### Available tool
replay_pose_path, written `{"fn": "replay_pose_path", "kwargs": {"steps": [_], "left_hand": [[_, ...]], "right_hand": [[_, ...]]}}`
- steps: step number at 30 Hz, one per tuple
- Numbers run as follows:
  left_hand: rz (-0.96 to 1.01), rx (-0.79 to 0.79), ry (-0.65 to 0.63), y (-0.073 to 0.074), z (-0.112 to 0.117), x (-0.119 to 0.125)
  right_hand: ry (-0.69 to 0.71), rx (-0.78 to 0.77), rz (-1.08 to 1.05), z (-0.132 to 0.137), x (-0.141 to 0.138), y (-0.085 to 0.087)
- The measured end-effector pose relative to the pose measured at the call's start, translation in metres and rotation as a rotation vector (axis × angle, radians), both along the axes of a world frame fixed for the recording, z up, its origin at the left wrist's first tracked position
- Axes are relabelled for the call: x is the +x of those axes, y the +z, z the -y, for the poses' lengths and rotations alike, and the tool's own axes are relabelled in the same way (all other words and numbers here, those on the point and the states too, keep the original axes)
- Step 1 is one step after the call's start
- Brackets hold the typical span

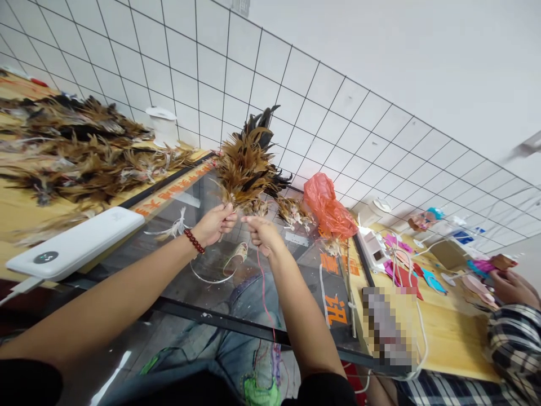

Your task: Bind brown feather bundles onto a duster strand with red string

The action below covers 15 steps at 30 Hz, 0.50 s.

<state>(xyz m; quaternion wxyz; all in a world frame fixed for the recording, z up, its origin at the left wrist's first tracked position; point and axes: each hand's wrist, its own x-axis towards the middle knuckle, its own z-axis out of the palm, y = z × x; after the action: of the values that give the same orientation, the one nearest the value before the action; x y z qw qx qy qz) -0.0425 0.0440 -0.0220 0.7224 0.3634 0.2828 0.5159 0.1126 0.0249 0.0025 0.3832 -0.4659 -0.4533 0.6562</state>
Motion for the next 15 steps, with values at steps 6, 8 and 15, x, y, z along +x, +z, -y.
{"fn": "replay_pose_path", "kwargs": {"steps": [6, 8, 15], "left_hand": [[-0.174, 0.01, 0.082, -0.001, 0.004, 0.007], [-0.256, 0.011, 0.119, -0.002, 0.006, 0.011], [-0.327, 0.028, 0.065, -0.001, 0.005, 0.013]], "right_hand": [[-0.178, 0.163, 0.091, 0.003, 0.002, 0.012], [-0.105, 0.211, 0.165, 0.006, -0.001, 0.013], [-0.04, 0.368, 0.506, -0.002, -0.007, 0.027]]}}
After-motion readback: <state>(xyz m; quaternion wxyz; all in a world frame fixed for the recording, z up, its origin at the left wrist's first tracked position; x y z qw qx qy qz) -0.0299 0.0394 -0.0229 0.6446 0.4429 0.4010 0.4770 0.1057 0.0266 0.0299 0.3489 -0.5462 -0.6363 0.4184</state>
